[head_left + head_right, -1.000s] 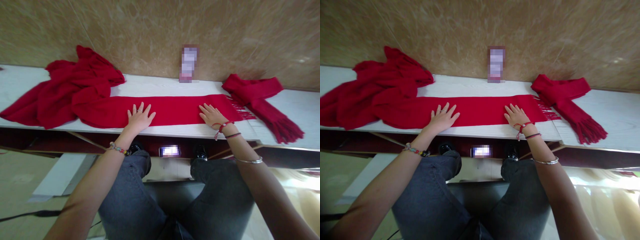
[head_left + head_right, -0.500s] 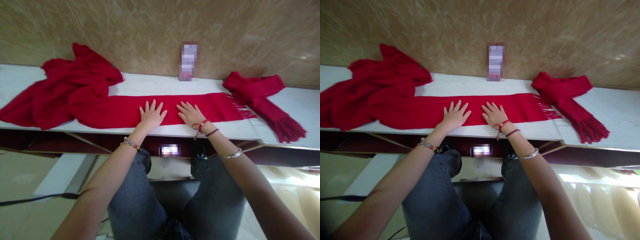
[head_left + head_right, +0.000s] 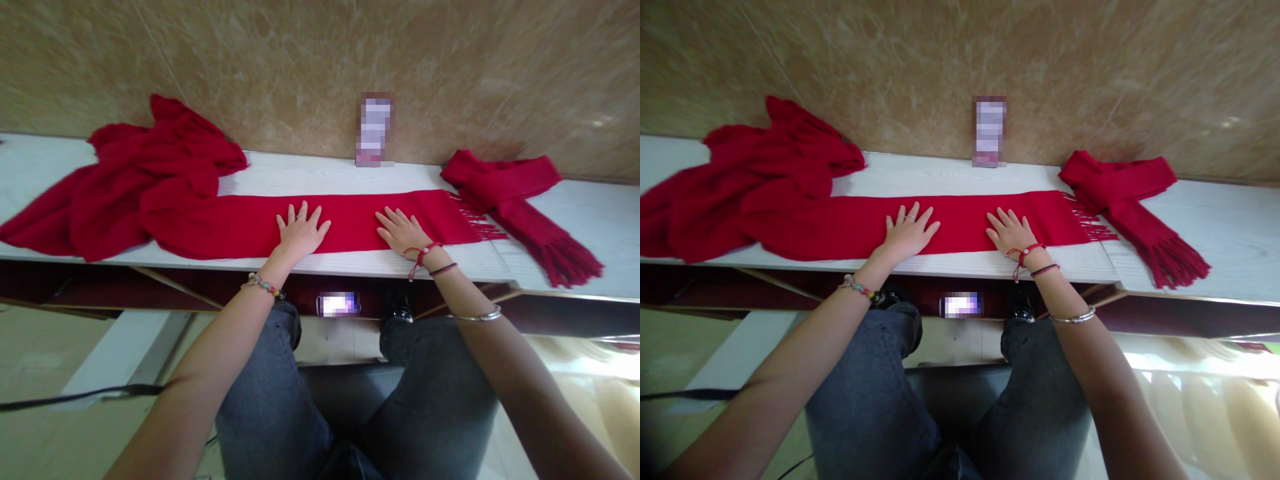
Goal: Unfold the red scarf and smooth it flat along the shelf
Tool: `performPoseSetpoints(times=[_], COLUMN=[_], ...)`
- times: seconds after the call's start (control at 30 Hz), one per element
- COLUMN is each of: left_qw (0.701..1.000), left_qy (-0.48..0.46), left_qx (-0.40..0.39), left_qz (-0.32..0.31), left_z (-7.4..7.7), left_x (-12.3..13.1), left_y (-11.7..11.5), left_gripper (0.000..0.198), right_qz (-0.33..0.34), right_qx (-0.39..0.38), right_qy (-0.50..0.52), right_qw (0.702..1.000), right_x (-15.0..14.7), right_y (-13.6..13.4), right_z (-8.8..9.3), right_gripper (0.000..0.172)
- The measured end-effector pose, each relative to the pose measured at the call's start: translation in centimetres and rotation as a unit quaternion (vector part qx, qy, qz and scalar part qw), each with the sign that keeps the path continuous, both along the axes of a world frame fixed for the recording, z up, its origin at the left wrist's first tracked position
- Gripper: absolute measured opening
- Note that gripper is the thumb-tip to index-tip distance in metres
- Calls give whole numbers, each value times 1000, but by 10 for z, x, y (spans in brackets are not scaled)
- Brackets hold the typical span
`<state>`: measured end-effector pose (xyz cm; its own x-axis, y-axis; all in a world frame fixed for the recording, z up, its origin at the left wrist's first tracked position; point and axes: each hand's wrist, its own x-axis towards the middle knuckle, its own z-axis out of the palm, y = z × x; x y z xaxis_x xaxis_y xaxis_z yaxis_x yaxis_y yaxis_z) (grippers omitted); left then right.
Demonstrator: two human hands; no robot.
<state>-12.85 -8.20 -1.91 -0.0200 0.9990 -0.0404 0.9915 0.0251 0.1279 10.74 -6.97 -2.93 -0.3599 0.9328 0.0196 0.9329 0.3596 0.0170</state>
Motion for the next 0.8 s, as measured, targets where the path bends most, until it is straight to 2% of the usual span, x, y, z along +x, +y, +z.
performPoseSetpoints(times=[0.23,0.33,0.43,0.53,0.8], left_qw=[1000,998,998,999,999], left_qy=[2,2,4,4,-6], left_qx=[27,57,28,1,17], left_qz=[1,-28,-54,-54,-50], left_z=[-3,-4,-3,-2,-4], left_x=[0,0,-1,-1,-2], left_y=[-1,0,1,2,3], left_gripper=[62,61,59,59,58], right_qz=[-3,8,18,21,16], right_qx=[83,55,8,3,-2], right_qy=[45,21,-10,-17,-1], right_qw=[996,998,1000,1000,1000], right_x=[-5,-10,-12,-12,-12], right_y=[1,-2,-3,-3,-2], right_z=[7,6,1,-1,0], right_gripper=[55,55,53,53,53])
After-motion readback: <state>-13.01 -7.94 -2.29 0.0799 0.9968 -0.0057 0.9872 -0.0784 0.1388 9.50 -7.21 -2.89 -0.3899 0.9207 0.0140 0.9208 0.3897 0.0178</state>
